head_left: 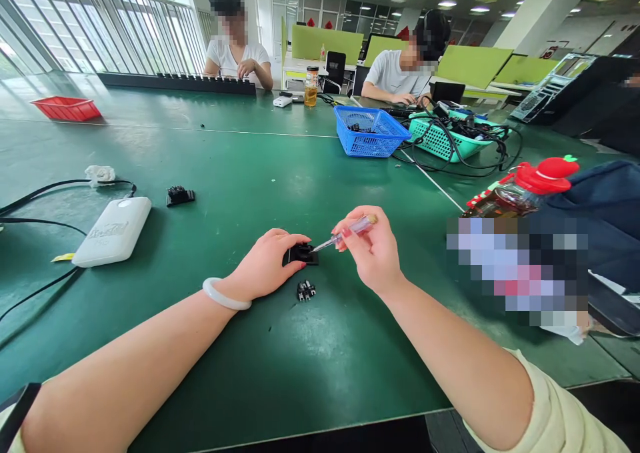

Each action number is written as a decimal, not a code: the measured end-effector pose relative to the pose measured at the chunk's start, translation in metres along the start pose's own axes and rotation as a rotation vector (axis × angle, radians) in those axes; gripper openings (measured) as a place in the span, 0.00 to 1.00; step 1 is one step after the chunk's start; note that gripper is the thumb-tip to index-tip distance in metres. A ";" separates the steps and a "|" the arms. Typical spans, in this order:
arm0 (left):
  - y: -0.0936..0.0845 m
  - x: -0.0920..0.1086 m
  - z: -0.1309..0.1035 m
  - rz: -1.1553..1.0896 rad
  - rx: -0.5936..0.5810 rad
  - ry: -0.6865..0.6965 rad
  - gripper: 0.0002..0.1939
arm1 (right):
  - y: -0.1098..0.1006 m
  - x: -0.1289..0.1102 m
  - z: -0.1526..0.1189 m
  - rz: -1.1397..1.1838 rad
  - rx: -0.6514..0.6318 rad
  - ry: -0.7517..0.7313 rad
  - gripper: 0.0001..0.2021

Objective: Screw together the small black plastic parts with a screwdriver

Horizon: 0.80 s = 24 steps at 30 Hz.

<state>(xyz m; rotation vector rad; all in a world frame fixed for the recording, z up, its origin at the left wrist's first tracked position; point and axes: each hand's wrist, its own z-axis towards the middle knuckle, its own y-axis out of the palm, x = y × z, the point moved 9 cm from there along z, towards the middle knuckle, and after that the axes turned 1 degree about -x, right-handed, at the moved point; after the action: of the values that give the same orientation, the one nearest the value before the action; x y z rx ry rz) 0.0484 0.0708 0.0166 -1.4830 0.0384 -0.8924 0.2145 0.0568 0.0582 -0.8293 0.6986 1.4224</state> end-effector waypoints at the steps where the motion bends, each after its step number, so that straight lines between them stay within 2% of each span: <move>1: 0.000 0.000 0.000 0.000 0.005 0.002 0.21 | 0.005 0.000 -0.001 -0.064 -0.043 -0.010 0.09; 4: 0.000 -0.001 0.000 -0.010 0.014 0.013 0.20 | 0.019 -0.004 -0.003 -0.239 -0.152 -0.052 0.04; 6: 0.000 -0.001 0.000 -0.017 0.019 0.028 0.20 | 0.024 -0.008 -0.003 -0.315 -0.175 -0.086 0.01; 11: 0.000 0.000 0.000 -0.020 0.018 0.050 0.19 | 0.019 -0.017 -0.002 -0.407 -0.120 -0.150 0.07; 15: -0.001 0.002 0.000 -0.010 0.021 0.047 0.19 | 0.004 -0.031 -0.005 -0.370 0.022 -0.255 0.10; 18: -0.001 0.003 0.000 -0.012 0.022 0.053 0.19 | -0.002 -0.032 -0.006 -0.426 0.094 -0.270 0.09; 24: -0.001 0.001 -0.001 -0.018 0.029 0.044 0.20 | 0.003 -0.018 -0.003 -0.508 0.024 -0.173 0.09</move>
<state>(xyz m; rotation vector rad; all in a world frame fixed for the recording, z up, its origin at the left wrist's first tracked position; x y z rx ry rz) 0.0479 0.0698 0.0175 -1.4385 0.0443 -0.9370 0.2106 0.0439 0.0708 -0.7857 0.3372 1.0074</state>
